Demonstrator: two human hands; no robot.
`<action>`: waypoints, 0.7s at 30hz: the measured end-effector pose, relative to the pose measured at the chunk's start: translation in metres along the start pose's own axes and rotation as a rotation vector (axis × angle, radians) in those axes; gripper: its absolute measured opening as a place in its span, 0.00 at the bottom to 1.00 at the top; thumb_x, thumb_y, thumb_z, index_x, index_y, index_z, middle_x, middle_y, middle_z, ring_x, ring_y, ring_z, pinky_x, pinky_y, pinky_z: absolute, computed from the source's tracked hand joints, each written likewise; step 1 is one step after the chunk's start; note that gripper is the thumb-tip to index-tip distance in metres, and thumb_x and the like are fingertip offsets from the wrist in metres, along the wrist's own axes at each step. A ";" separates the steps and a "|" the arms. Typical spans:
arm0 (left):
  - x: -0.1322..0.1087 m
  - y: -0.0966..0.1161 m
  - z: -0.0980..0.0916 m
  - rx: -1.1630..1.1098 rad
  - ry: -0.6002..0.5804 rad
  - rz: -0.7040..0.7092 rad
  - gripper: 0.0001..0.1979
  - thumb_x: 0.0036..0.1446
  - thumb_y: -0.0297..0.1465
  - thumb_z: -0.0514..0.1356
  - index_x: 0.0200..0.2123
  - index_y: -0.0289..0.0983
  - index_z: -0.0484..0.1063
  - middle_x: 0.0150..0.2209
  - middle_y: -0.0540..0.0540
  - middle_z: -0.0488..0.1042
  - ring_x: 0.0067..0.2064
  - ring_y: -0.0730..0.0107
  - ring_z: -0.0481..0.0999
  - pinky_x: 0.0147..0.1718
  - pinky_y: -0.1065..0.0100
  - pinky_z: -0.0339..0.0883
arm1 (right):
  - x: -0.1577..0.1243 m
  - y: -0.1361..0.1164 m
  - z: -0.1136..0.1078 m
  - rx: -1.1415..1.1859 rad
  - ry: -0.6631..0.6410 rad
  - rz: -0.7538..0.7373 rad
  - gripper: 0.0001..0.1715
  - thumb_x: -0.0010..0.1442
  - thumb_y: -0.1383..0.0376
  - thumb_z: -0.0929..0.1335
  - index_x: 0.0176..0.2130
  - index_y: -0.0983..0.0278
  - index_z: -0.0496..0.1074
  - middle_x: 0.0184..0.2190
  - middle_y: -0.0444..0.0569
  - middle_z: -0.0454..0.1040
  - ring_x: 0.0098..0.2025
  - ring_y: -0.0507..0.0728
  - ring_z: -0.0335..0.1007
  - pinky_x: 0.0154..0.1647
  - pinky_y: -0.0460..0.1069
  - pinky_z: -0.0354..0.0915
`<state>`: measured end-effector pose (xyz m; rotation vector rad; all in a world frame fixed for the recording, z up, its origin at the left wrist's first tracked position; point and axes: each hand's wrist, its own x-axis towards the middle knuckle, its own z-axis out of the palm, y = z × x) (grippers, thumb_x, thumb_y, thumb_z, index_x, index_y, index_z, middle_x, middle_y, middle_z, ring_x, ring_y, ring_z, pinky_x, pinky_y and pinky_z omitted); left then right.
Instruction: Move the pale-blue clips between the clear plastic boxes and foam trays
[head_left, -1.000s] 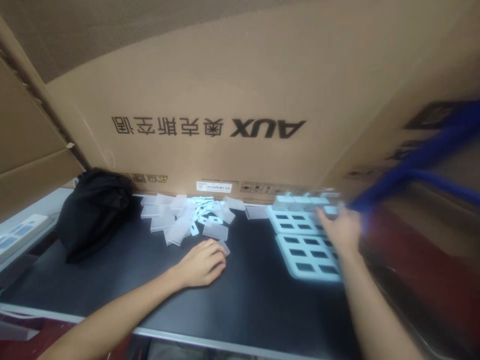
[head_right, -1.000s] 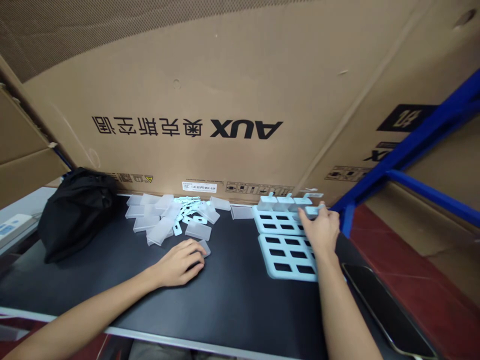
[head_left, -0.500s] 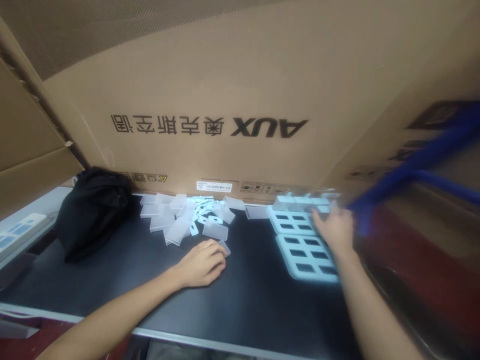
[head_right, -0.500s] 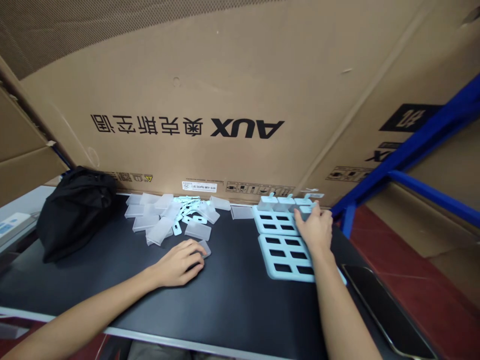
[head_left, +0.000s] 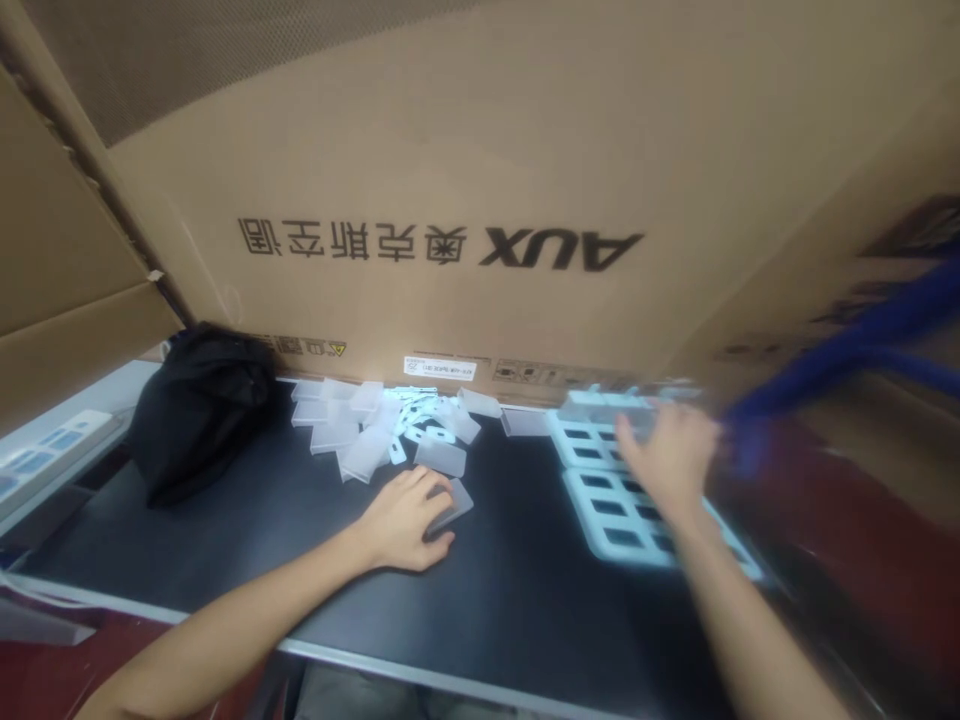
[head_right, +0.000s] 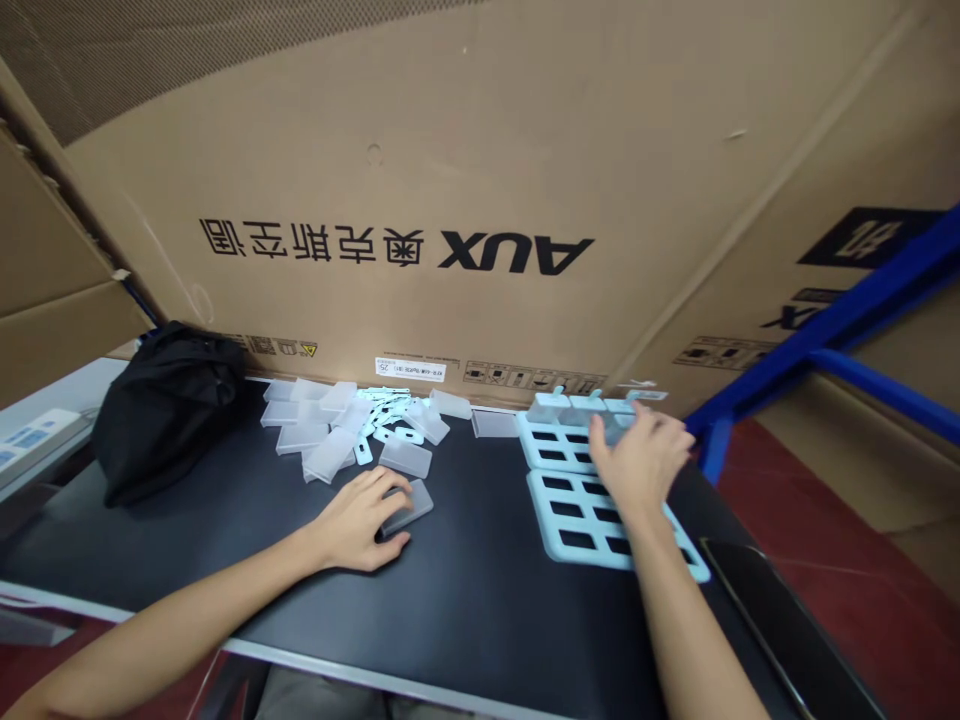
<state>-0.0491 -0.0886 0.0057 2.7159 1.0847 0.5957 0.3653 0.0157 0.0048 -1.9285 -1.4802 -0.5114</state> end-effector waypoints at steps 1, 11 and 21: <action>0.000 0.000 0.000 0.007 -0.008 0.001 0.14 0.58 0.38 0.64 0.45 0.40 0.73 0.53 0.41 0.73 0.54 0.53 0.72 0.52 0.54 0.68 | -0.001 -0.011 0.000 0.029 -0.038 -0.099 0.36 0.66 0.51 0.62 0.61 0.75 0.68 0.53 0.74 0.68 0.58 0.78 0.60 0.56 0.69 0.58; 0.000 0.002 -0.007 0.025 -0.061 -0.033 0.20 0.57 0.39 0.65 0.51 0.41 0.71 0.57 0.41 0.70 0.55 0.51 0.71 0.52 0.54 0.70 | -0.029 -0.158 0.007 0.387 -0.381 -0.886 0.12 0.69 0.64 0.63 0.47 0.64 0.74 0.42 0.55 0.76 0.45 0.63 0.68 0.48 0.57 0.66; 0.000 0.001 -0.009 0.042 -0.071 -0.095 0.22 0.55 0.43 0.67 0.51 0.41 0.72 0.54 0.42 0.72 0.52 0.52 0.72 0.50 0.54 0.70 | -0.025 -0.208 0.023 0.187 -0.576 -1.167 0.09 0.64 0.65 0.69 0.39 0.63 0.81 0.42 0.55 0.74 0.49 0.64 0.65 0.47 0.58 0.63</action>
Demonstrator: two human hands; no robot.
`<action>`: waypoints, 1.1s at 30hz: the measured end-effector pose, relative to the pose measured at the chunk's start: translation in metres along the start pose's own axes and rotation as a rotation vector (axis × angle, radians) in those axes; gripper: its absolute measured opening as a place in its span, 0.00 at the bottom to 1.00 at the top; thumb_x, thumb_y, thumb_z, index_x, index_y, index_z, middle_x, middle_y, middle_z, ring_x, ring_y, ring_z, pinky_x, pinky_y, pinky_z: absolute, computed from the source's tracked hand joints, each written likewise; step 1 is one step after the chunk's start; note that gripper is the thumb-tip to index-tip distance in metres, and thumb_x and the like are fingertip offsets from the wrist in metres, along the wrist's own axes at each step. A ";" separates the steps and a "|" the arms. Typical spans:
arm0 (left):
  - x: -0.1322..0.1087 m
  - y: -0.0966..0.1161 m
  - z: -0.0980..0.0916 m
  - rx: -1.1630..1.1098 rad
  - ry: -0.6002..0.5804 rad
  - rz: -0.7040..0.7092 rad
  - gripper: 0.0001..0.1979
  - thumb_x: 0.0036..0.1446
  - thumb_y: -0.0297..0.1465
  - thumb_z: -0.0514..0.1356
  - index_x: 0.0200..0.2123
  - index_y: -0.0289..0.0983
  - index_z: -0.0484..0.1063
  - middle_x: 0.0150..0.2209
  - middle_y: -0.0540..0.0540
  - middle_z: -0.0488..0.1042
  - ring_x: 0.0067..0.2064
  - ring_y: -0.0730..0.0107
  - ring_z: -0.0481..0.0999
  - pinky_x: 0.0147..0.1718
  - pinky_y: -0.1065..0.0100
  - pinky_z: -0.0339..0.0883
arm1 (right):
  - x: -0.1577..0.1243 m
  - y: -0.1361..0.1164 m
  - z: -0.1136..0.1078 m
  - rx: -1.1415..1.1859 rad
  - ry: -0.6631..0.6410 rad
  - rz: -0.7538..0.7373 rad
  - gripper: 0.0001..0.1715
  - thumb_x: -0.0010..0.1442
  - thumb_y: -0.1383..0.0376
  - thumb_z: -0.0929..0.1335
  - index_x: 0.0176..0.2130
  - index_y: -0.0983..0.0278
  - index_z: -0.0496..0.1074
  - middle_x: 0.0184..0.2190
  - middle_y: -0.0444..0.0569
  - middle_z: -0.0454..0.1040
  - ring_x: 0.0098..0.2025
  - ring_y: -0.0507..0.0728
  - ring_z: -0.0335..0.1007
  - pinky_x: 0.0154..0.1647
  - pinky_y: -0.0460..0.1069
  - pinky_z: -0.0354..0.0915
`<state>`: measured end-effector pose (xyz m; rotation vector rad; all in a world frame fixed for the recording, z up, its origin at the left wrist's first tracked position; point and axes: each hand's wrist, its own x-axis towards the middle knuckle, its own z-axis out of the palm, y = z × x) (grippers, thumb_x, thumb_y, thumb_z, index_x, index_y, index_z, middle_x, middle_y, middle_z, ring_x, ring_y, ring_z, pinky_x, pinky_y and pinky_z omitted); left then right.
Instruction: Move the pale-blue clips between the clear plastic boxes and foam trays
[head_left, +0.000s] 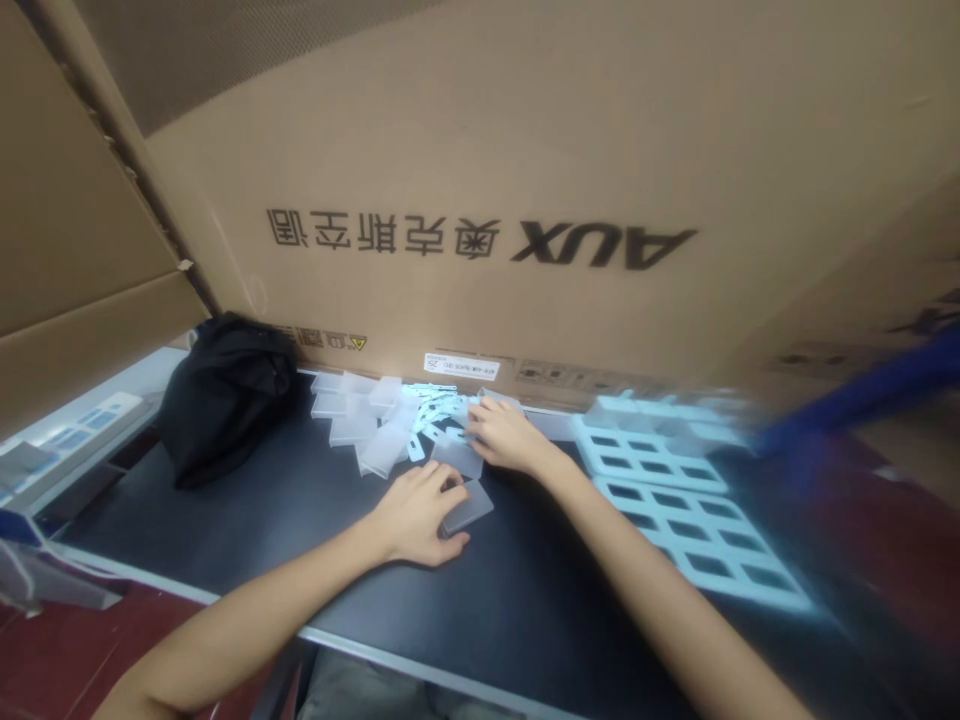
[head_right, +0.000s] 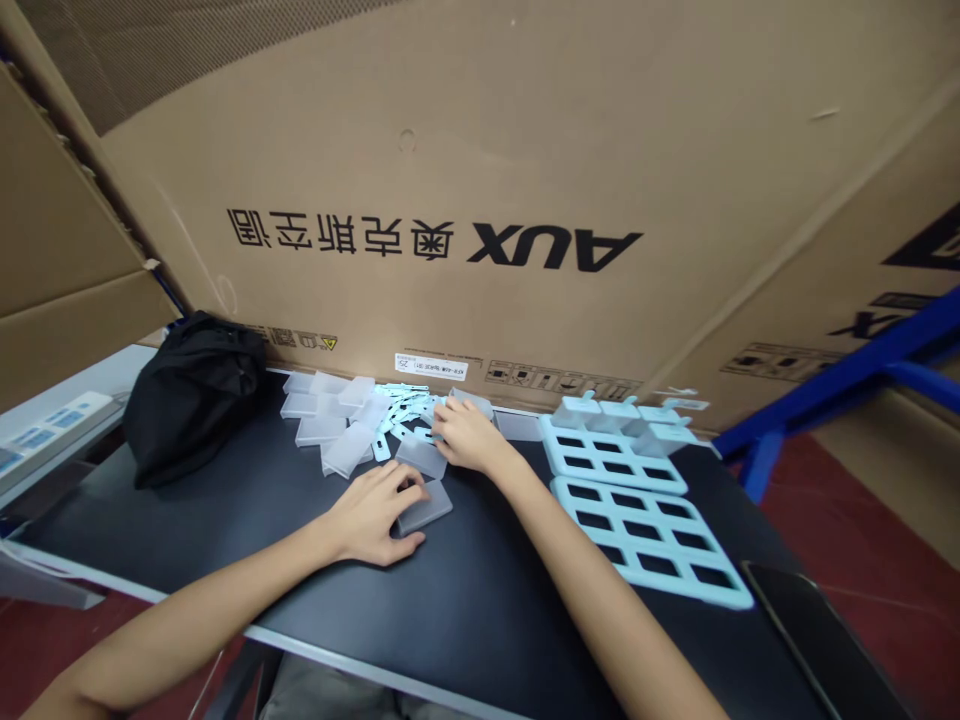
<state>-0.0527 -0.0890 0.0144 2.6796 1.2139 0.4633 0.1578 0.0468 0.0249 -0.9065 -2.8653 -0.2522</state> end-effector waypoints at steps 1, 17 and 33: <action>0.000 0.000 0.001 0.005 -0.006 -0.006 0.23 0.55 0.43 0.67 0.51 0.42 0.72 0.53 0.42 0.72 0.51 0.52 0.73 0.49 0.55 0.71 | 0.001 0.001 0.000 -0.003 -0.007 -0.001 0.08 0.63 0.65 0.69 0.39 0.62 0.81 0.42 0.55 0.74 0.49 0.64 0.64 0.47 0.58 0.63; -0.001 -0.003 0.004 -0.581 0.264 -0.069 0.35 0.50 0.37 0.72 0.59 0.41 0.65 0.52 0.42 0.74 0.51 0.56 0.76 0.53 0.56 0.72 | -0.028 -0.026 -0.039 0.132 -0.268 0.144 0.14 0.69 0.62 0.67 0.39 0.64 0.81 0.43 0.54 0.76 0.46 0.60 0.72 0.44 0.51 0.64; 0.000 -0.011 0.013 -0.757 0.320 0.111 0.28 0.59 0.39 0.67 0.58 0.38 0.65 0.51 0.38 0.69 0.49 0.55 0.73 0.48 0.55 0.72 | -0.061 -0.041 -0.013 0.099 -0.182 0.363 0.12 0.70 0.59 0.66 0.42 0.64 0.75 0.44 0.56 0.76 0.48 0.61 0.73 0.44 0.50 0.68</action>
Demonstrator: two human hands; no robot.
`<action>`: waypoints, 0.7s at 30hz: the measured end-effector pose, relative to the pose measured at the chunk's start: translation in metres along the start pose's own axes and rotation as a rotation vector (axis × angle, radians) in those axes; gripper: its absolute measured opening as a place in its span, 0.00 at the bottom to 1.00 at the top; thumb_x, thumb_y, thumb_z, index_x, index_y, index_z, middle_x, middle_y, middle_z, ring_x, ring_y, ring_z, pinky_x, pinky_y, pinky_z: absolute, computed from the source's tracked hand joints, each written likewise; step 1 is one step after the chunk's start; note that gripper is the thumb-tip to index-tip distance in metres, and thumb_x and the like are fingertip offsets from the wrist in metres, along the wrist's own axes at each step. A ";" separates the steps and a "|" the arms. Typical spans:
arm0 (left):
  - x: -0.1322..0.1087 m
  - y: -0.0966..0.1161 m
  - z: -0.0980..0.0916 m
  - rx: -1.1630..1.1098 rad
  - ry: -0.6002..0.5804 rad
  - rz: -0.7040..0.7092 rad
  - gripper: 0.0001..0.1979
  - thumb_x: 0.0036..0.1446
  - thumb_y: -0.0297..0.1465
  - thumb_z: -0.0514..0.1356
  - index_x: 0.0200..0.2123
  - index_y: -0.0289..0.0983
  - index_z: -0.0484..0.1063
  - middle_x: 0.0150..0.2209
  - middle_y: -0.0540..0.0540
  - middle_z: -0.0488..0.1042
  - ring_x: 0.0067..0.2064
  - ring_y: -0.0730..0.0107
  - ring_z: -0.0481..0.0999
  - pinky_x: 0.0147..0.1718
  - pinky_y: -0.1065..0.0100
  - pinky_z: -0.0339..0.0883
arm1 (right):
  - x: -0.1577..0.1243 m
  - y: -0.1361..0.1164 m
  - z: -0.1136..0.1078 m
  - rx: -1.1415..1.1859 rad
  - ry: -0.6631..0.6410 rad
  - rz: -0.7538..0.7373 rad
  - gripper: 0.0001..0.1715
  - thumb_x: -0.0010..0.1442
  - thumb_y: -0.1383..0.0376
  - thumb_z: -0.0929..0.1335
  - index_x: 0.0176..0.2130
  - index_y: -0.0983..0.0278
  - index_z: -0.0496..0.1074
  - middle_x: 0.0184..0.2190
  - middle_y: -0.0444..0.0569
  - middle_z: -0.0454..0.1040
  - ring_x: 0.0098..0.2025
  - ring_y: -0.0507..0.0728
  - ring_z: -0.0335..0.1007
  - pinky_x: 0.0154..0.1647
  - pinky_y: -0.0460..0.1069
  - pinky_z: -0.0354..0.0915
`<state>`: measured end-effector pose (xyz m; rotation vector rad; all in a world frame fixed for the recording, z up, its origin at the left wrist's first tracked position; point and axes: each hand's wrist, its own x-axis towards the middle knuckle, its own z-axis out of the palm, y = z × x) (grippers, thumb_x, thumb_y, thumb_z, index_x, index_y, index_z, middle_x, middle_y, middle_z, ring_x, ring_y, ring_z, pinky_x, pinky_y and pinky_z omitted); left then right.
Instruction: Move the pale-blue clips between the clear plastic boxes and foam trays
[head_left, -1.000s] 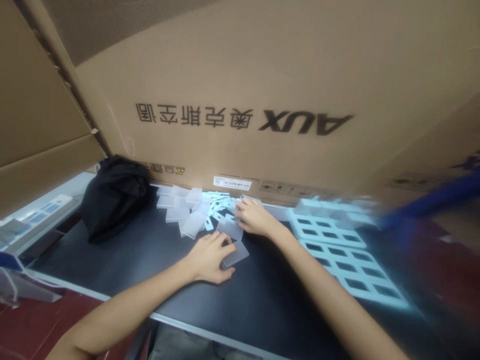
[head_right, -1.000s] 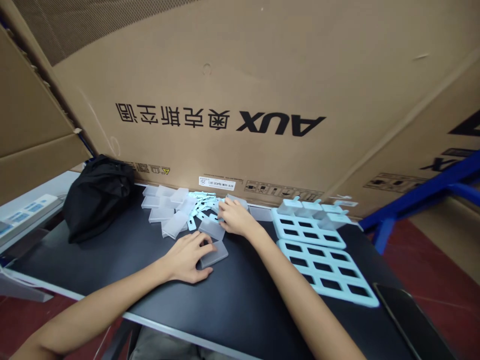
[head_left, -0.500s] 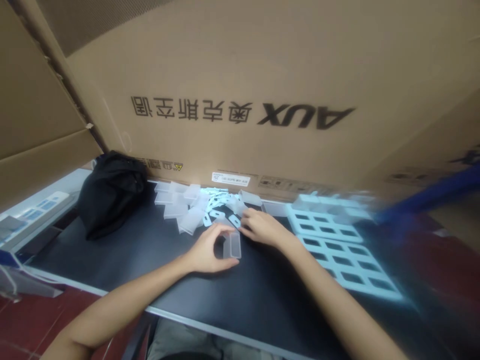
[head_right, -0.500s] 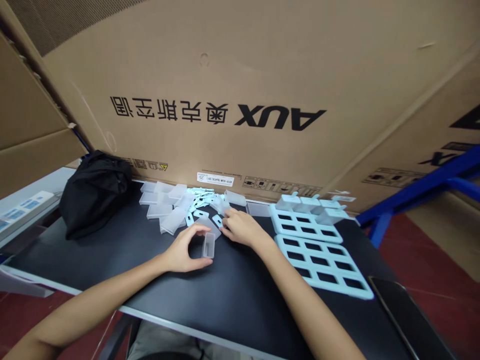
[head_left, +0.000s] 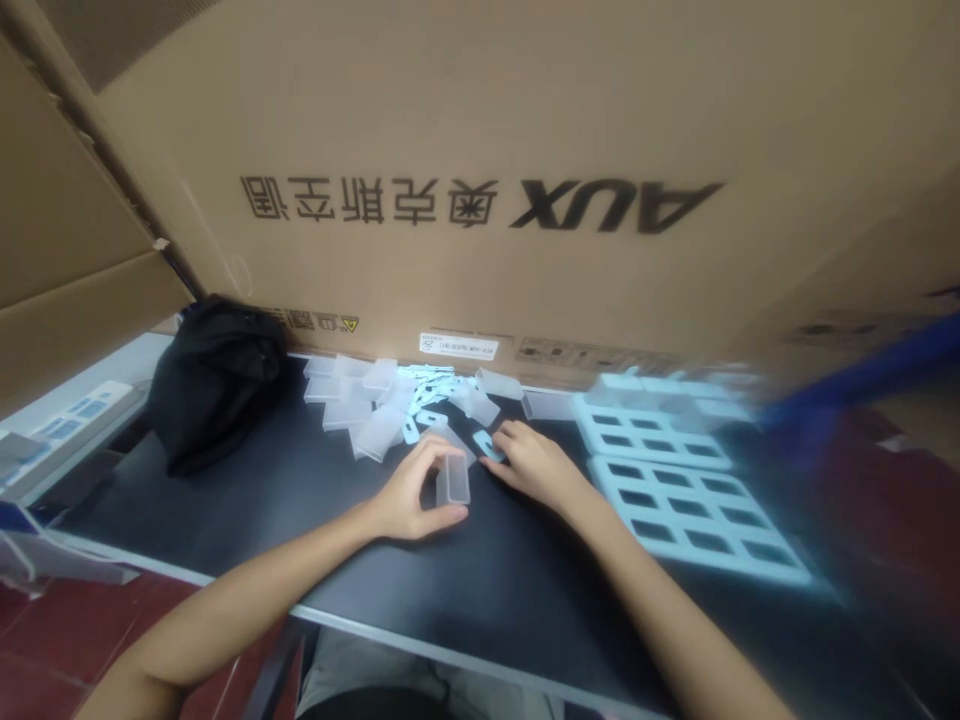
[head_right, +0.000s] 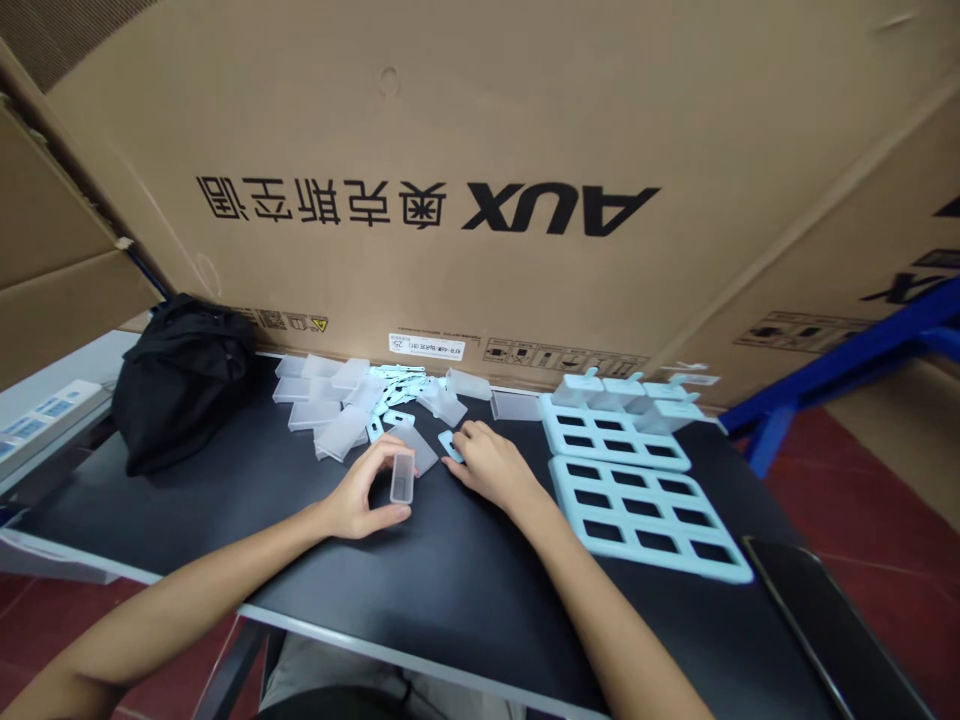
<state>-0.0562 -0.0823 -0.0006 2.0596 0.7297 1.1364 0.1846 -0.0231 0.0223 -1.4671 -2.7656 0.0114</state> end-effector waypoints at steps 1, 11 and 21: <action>0.000 0.000 0.000 -0.004 -0.007 -0.001 0.28 0.59 0.39 0.67 0.59 0.38 0.64 0.51 0.38 0.69 0.49 0.55 0.73 0.49 0.55 0.72 | -0.001 -0.001 0.000 0.003 -0.003 0.015 0.10 0.69 0.61 0.66 0.43 0.64 0.75 0.44 0.56 0.76 0.48 0.61 0.74 0.43 0.50 0.68; 0.001 0.004 0.000 0.124 -0.028 0.020 0.31 0.59 0.39 0.66 0.62 0.39 0.62 0.53 0.37 0.70 0.53 0.52 0.72 0.54 0.51 0.70 | -0.018 -0.004 -0.017 0.256 0.072 0.095 0.07 0.65 0.68 0.65 0.40 0.62 0.73 0.38 0.49 0.78 0.38 0.57 0.74 0.37 0.49 0.63; -0.001 0.000 0.003 0.232 0.018 0.070 0.35 0.59 0.37 0.67 0.66 0.41 0.58 0.54 0.37 0.70 0.53 0.52 0.74 0.53 0.51 0.71 | -0.032 -0.025 -0.040 1.300 0.241 -0.028 0.18 0.60 0.50 0.73 0.32 0.62 0.76 0.34 0.48 0.76 0.34 0.54 0.70 0.34 0.49 0.67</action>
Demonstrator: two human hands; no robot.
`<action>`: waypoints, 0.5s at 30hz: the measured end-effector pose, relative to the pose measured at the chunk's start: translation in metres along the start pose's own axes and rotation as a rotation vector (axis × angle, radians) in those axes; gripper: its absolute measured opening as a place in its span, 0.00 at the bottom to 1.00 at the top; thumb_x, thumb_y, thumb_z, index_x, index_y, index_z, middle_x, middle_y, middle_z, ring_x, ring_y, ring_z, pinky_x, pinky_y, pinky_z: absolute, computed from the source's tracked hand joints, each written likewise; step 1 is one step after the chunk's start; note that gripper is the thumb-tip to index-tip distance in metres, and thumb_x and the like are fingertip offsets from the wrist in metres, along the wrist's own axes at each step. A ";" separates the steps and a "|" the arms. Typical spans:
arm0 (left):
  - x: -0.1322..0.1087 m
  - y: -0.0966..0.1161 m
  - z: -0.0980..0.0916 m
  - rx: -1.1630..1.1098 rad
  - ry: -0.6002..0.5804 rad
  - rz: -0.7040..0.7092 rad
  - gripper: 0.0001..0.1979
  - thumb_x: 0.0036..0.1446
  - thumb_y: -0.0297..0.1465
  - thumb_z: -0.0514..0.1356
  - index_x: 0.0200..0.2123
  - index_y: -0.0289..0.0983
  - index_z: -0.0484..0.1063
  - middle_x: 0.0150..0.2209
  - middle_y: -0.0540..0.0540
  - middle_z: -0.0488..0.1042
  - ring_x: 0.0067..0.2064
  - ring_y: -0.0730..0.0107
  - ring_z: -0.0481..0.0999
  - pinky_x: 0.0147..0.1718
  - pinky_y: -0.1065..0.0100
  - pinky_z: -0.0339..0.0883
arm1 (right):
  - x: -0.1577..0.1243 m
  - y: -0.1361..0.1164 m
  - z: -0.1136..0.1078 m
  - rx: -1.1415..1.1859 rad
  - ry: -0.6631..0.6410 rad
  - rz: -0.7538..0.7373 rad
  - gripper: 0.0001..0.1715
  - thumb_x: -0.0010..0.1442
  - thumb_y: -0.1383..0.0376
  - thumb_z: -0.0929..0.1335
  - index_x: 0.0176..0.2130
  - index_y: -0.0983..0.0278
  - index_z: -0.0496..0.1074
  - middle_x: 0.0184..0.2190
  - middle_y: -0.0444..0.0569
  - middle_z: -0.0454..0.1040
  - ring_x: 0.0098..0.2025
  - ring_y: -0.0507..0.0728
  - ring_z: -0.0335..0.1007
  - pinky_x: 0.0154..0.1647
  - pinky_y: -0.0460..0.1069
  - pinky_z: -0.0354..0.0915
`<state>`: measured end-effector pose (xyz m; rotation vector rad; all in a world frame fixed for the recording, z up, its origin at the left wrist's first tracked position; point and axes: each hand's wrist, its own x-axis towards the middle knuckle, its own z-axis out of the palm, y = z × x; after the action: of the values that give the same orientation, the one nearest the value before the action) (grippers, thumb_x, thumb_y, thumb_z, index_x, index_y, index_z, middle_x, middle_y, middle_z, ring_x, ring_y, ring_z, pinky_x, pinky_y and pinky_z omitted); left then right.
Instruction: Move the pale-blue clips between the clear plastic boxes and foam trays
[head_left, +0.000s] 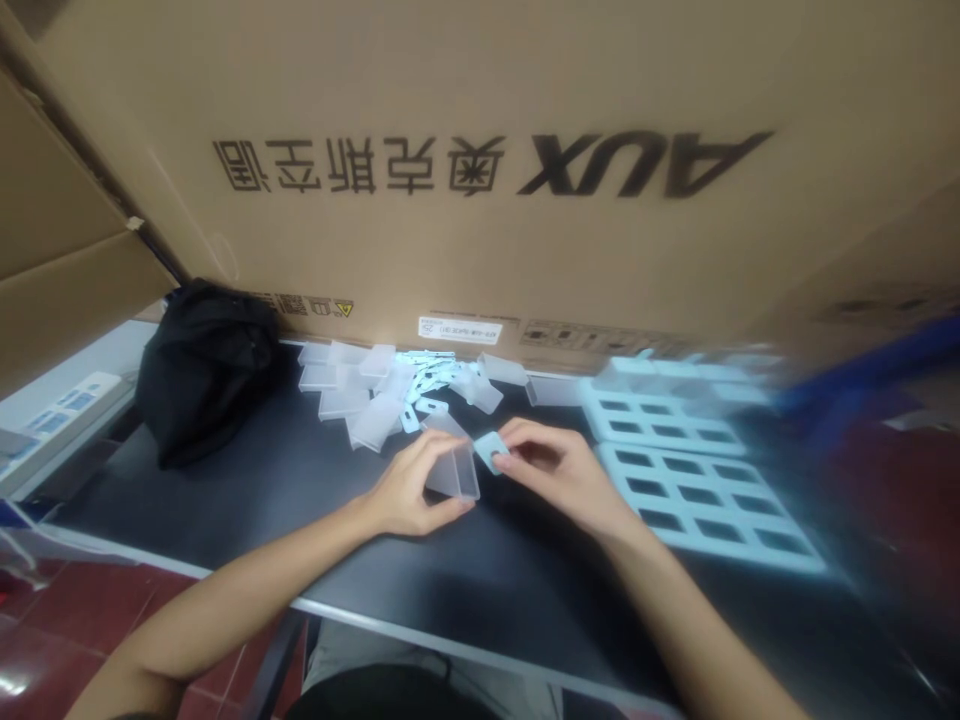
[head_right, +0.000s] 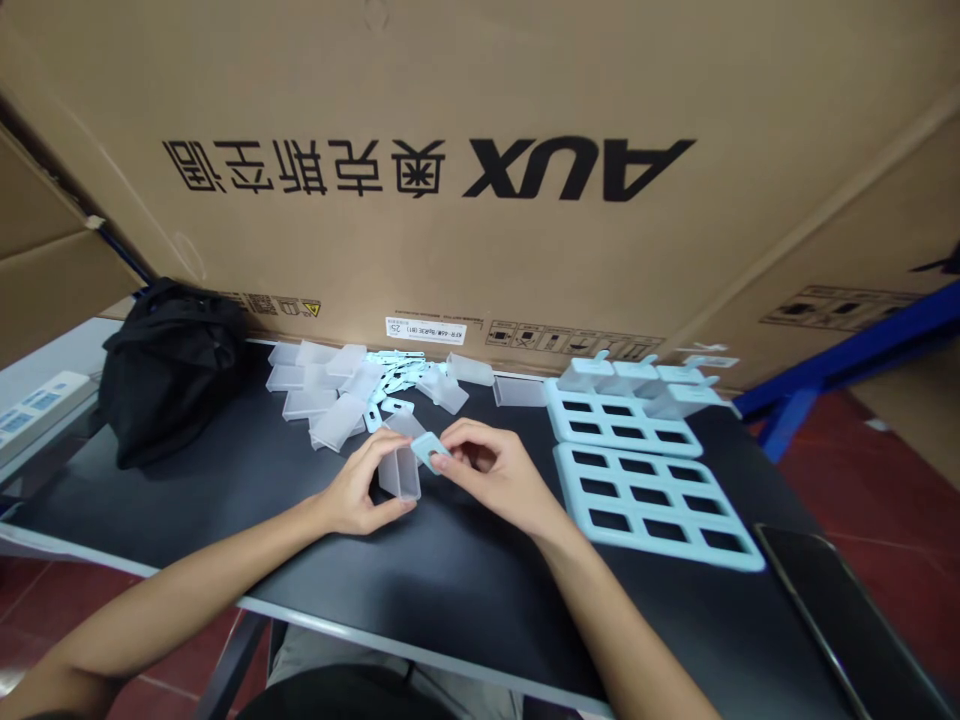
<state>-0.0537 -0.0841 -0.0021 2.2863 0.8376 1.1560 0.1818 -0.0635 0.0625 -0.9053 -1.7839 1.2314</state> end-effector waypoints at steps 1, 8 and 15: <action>0.000 0.000 0.000 0.008 -0.001 0.005 0.35 0.60 0.38 0.66 0.67 0.41 0.58 0.54 0.37 0.71 0.53 0.52 0.74 0.54 0.51 0.71 | 0.000 -0.001 0.003 0.040 -0.010 0.037 0.19 0.59 0.49 0.74 0.32 0.62 0.76 0.33 0.48 0.76 0.34 0.54 0.70 0.35 0.49 0.67; 0.002 0.002 0.000 0.040 -0.005 -0.008 0.35 0.62 0.39 0.64 0.68 0.40 0.56 0.54 0.36 0.72 0.53 0.51 0.74 0.52 0.51 0.72 | 0.001 0.001 0.011 0.181 -0.128 0.239 0.25 0.57 0.44 0.74 0.31 0.64 0.75 0.26 0.45 0.73 0.27 0.51 0.67 0.31 0.48 0.68; -0.002 -0.002 0.000 0.110 -0.044 -0.044 0.39 0.64 0.44 0.62 0.71 0.39 0.51 0.57 0.34 0.71 0.55 0.49 0.74 0.54 0.51 0.71 | 0.000 0.006 0.015 0.185 -0.223 0.313 0.27 0.57 0.43 0.74 0.29 0.64 0.73 0.24 0.44 0.73 0.25 0.50 0.67 0.30 0.47 0.66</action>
<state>-0.0558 -0.0840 -0.0045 2.3601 0.9510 1.0607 0.1695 -0.0680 0.0529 -0.9965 -1.7030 1.7264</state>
